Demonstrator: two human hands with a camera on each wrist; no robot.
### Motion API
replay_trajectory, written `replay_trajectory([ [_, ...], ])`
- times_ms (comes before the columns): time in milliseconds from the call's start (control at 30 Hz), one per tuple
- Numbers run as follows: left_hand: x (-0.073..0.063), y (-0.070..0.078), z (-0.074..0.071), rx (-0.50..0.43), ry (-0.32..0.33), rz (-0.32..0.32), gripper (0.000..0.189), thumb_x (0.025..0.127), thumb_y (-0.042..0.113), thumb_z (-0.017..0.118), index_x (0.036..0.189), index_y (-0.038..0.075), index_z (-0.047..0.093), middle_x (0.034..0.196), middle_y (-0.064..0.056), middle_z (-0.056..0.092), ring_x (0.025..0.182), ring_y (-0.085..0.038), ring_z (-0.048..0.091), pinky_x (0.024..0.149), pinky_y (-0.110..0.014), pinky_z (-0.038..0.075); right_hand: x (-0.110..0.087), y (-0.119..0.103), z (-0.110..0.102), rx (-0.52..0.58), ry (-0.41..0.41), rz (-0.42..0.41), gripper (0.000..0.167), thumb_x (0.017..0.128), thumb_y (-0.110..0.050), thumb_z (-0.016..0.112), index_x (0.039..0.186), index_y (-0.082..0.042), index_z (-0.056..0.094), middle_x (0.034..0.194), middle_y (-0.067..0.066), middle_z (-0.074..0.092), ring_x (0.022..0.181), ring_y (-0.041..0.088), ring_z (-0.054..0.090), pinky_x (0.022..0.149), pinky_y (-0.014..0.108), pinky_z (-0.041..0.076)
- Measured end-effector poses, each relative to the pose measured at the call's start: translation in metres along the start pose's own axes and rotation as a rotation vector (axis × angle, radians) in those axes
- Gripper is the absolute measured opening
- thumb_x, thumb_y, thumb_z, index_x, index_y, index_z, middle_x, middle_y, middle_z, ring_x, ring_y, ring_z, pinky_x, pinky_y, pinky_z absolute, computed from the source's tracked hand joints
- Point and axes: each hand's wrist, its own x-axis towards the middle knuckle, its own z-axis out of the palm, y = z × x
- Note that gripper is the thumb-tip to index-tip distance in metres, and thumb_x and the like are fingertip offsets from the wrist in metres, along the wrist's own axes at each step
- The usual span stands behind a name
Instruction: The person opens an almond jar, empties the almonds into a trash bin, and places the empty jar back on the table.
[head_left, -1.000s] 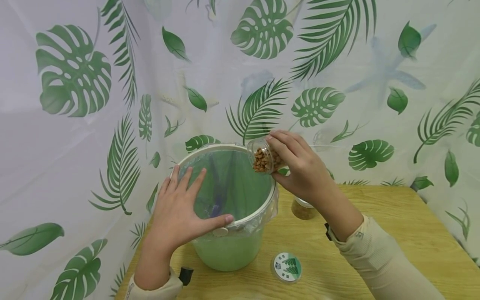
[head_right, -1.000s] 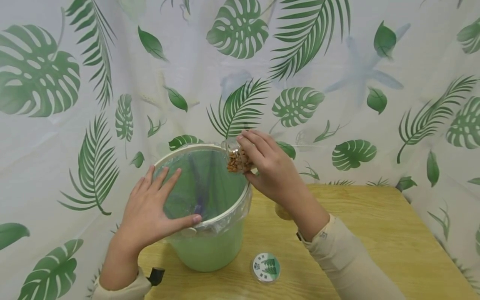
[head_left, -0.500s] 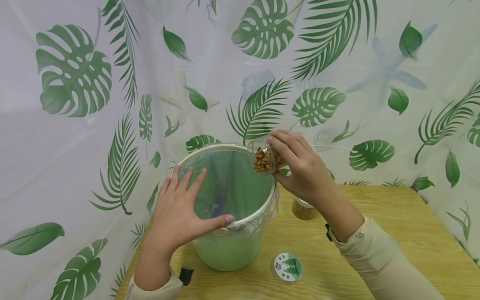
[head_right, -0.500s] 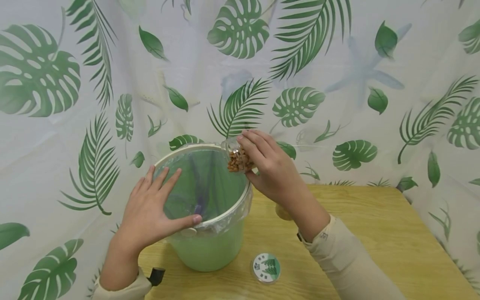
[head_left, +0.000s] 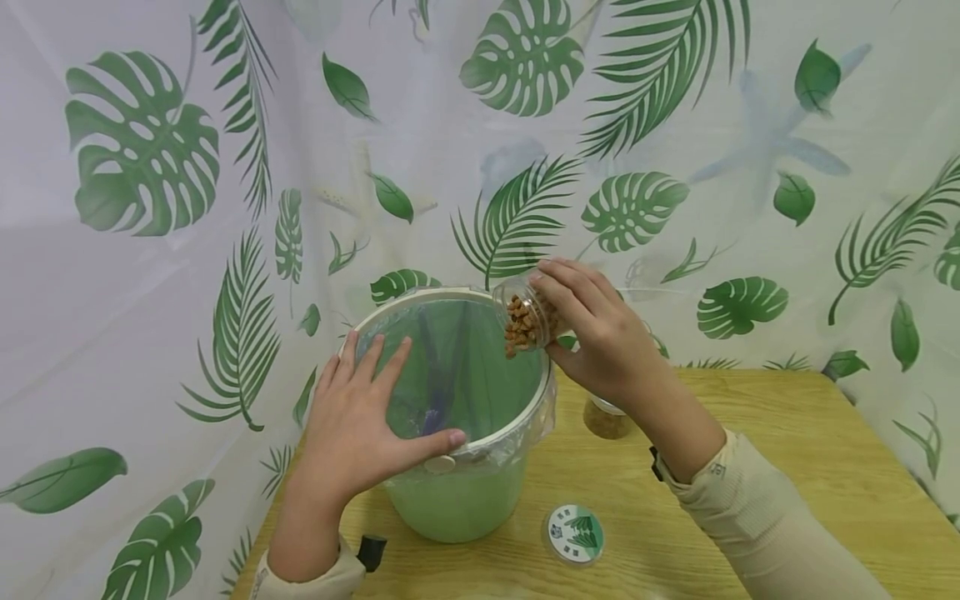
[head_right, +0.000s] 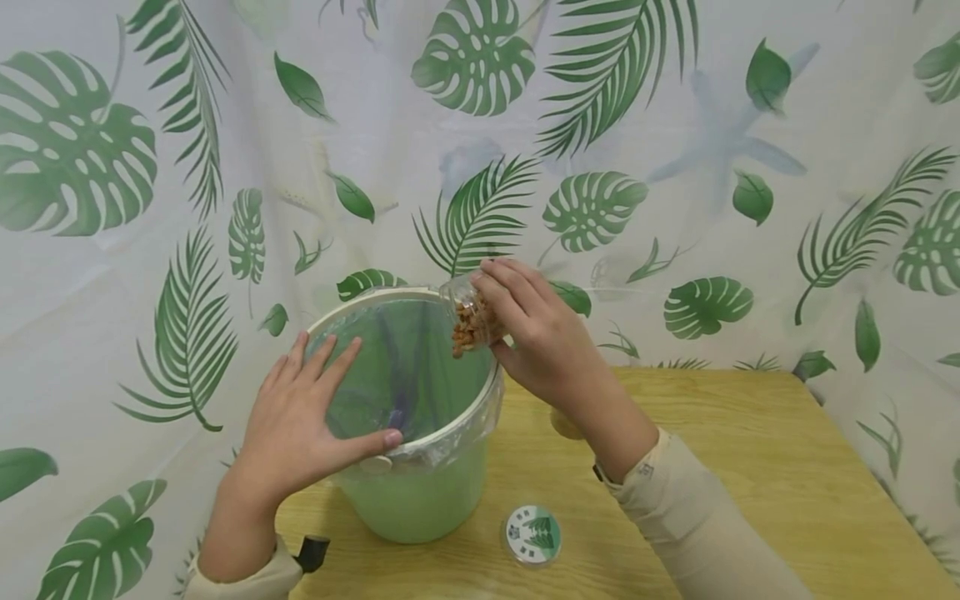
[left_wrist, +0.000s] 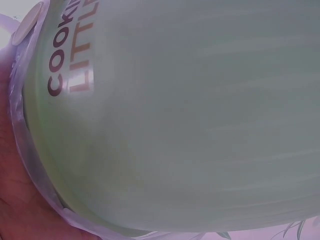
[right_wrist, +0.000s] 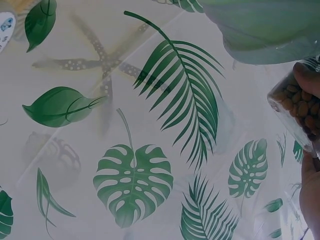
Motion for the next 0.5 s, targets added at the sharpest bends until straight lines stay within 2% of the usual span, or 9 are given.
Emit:
replay_trajectory([
  [200, -0.0006, -0.0009, 0.0007, -0.005, 0.006, 0.001, 0.124, 0.073, 0.099, 0.057, 0.171, 0.031, 0.022, 0.176, -0.016, 0.024, 0.166, -0.041, -0.001, 0.13, -0.069, 0.01, -0.0013, 0.0005, 0.0016, 0.006, 0.014, 0.0, 0.084, 0.068, 0.008, 0.095, 0.143, 0.006, 0.059, 0.146, 0.026, 0.059, 0.137, 0.046, 0.055, 0.111, 0.051, 0.052],
  [500, -0.0005, -0.0007, 0.0006, -0.007, 0.007, 0.003, 0.123, 0.074, 0.098, 0.058, 0.171, 0.03, 0.024, 0.175, -0.017, 0.025, 0.166, -0.041, -0.001, 0.13, -0.069, 0.011, -0.0022, 0.0011, -0.001, -0.02, -0.029, -0.003, 0.079, 0.075, 0.005, 0.091, 0.146, 0.004, 0.057, 0.148, 0.025, 0.058, 0.14, 0.043, 0.054, 0.115, 0.046, 0.049],
])
